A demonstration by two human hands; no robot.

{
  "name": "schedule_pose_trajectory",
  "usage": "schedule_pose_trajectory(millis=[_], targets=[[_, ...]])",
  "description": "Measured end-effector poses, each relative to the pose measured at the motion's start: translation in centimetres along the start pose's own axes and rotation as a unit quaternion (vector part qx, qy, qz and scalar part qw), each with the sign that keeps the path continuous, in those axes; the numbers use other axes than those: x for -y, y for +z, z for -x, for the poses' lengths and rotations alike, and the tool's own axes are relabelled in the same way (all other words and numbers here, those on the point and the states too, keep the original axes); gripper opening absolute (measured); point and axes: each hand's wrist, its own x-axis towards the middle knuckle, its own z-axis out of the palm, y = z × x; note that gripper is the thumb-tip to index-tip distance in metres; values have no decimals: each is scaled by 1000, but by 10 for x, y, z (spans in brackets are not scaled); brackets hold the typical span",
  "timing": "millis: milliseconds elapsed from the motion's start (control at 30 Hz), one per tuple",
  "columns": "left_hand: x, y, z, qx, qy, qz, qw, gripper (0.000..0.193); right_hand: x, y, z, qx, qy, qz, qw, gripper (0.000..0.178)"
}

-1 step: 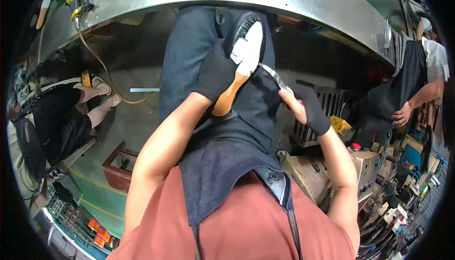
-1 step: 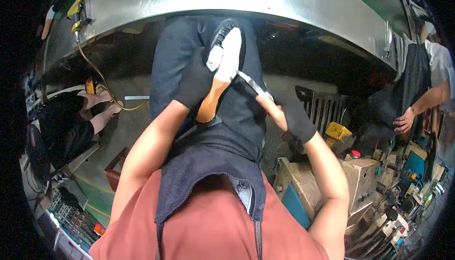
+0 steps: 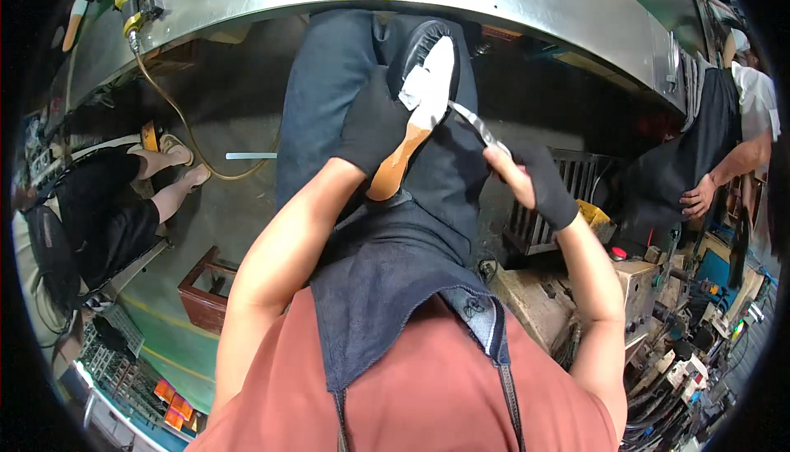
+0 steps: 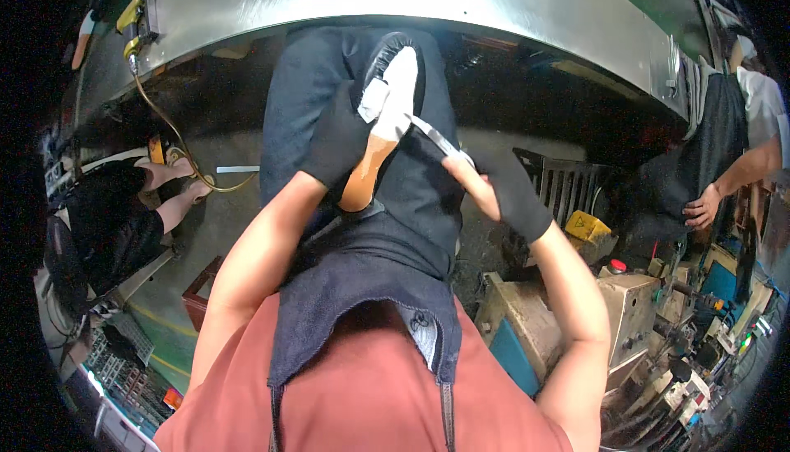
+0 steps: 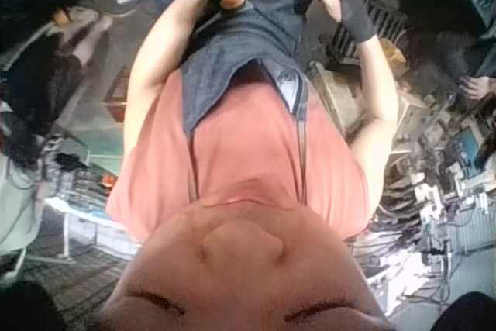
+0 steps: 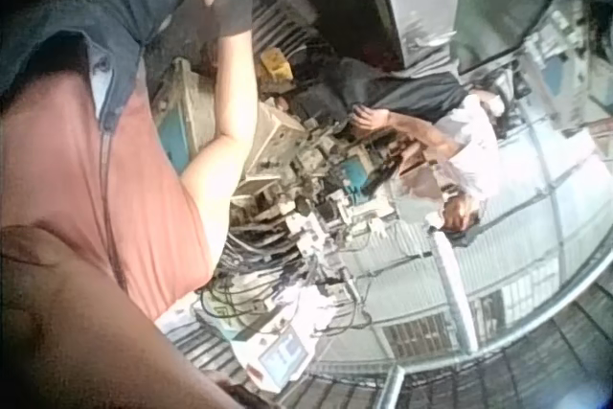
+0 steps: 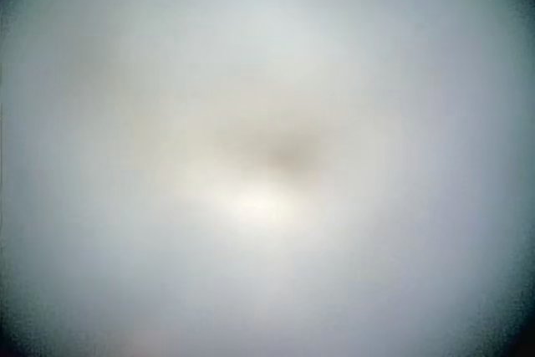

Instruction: Pulling and trimming shoe upper components over a last using pliers on a production line.

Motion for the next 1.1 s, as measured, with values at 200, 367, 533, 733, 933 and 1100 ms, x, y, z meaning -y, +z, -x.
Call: schedule_pose_trajectory(millis=[200, 367, 533, 733, 933, 1100], targets=[[-8, -25, 11, 128, 37, 68, 989, 62, 67, -28, -27, 13, -260, -16, 965, 44], [-11, -34, 27, 122, 67, 95, 986, 103, 61, -19, -49, 63, -68, 73, 993, 47], [-10, -35, 26, 108, 56, 142, 982, 104, 4, 12, 1, -22, 117, -201, 972, 52], [-50, -56, 7, 89, -11, 166, 982, 89, -27, 107, 20, -48, 279, -260, 923, 84], [-170, -98, -146, 95, 80, -94, 988, 43, -38, 103, 6, -88, 199, -388, 896, 65], [-145, -55, -166, 54, 250, -59, 965, 47, -41, 96, 6, -104, 184, -385, 898, 65]])
